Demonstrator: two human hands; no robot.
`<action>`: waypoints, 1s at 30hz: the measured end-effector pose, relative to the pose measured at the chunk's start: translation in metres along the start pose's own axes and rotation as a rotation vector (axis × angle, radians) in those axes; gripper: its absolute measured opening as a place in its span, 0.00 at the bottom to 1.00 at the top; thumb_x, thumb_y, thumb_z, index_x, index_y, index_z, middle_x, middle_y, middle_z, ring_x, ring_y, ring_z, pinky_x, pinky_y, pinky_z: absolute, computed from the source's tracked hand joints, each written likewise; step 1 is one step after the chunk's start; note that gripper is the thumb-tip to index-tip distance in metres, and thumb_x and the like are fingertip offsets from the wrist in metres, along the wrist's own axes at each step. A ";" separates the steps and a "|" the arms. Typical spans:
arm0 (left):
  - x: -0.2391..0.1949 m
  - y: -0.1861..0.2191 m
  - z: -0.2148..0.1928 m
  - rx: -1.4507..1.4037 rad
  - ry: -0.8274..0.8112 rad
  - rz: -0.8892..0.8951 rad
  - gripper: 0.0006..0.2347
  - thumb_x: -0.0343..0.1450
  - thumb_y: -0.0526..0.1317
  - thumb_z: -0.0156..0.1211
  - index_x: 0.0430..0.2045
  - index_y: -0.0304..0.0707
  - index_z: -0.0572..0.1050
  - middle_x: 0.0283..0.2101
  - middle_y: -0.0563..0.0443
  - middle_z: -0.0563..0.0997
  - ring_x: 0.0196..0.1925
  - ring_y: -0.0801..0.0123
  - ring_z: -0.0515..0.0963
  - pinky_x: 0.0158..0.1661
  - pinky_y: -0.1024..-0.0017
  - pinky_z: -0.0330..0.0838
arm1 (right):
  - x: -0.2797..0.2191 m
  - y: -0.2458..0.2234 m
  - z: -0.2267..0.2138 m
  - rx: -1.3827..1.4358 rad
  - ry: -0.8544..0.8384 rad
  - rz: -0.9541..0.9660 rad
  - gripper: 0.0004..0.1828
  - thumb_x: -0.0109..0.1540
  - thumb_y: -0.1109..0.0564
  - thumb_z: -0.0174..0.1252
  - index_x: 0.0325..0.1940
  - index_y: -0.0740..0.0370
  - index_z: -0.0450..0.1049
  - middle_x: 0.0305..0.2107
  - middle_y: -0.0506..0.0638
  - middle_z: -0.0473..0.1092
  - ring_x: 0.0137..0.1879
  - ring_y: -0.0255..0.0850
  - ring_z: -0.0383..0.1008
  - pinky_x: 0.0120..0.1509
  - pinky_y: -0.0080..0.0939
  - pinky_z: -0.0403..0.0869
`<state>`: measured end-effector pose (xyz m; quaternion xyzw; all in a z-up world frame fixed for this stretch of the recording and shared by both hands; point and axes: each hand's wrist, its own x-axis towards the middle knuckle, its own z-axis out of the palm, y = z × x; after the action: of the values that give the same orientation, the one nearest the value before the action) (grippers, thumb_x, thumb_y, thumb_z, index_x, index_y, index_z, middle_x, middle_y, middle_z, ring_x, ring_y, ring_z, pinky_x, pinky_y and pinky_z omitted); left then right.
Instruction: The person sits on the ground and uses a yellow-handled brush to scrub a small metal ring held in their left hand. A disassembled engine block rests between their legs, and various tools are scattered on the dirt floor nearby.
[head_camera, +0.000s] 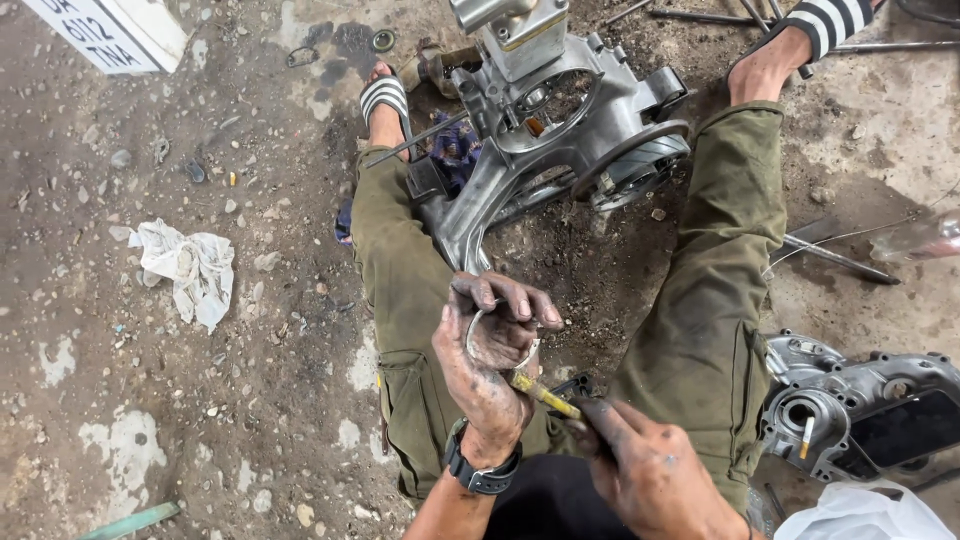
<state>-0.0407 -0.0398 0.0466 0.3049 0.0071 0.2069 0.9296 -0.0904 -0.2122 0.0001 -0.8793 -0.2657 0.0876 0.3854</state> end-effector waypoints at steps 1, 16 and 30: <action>-0.001 0.000 -0.001 0.000 -0.001 -0.002 0.11 0.78 0.46 0.40 0.33 0.40 0.65 0.32 0.46 0.71 0.33 0.54 0.74 0.39 0.59 0.72 | 0.003 -0.001 -0.005 -0.009 0.026 0.035 0.08 0.65 0.52 0.56 0.45 0.57 0.73 0.27 0.44 0.74 0.19 0.38 0.74 0.21 0.45 0.78; -0.003 -0.003 -0.008 0.053 -0.107 0.140 0.09 0.77 0.46 0.44 0.35 0.42 0.65 0.33 0.48 0.71 0.35 0.59 0.74 0.39 0.64 0.72 | -0.009 0.008 0.004 -0.083 -0.007 0.085 0.18 0.61 0.52 0.58 0.56 0.49 0.73 0.35 0.44 0.76 0.29 0.49 0.79 0.29 0.52 0.77; -0.007 0.005 0.007 0.144 -0.081 0.457 0.06 0.73 0.43 0.51 0.30 0.43 0.65 0.29 0.48 0.71 0.31 0.59 0.73 0.36 0.62 0.71 | -0.012 0.010 0.000 0.079 -0.079 0.028 0.28 0.54 0.58 0.59 0.60 0.53 0.74 0.43 0.50 0.79 0.32 0.45 0.86 0.36 0.43 0.83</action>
<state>-0.0481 -0.0429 0.0549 0.3721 -0.0846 0.3983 0.8341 -0.0968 -0.2244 -0.0079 -0.8628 -0.2646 0.1382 0.4079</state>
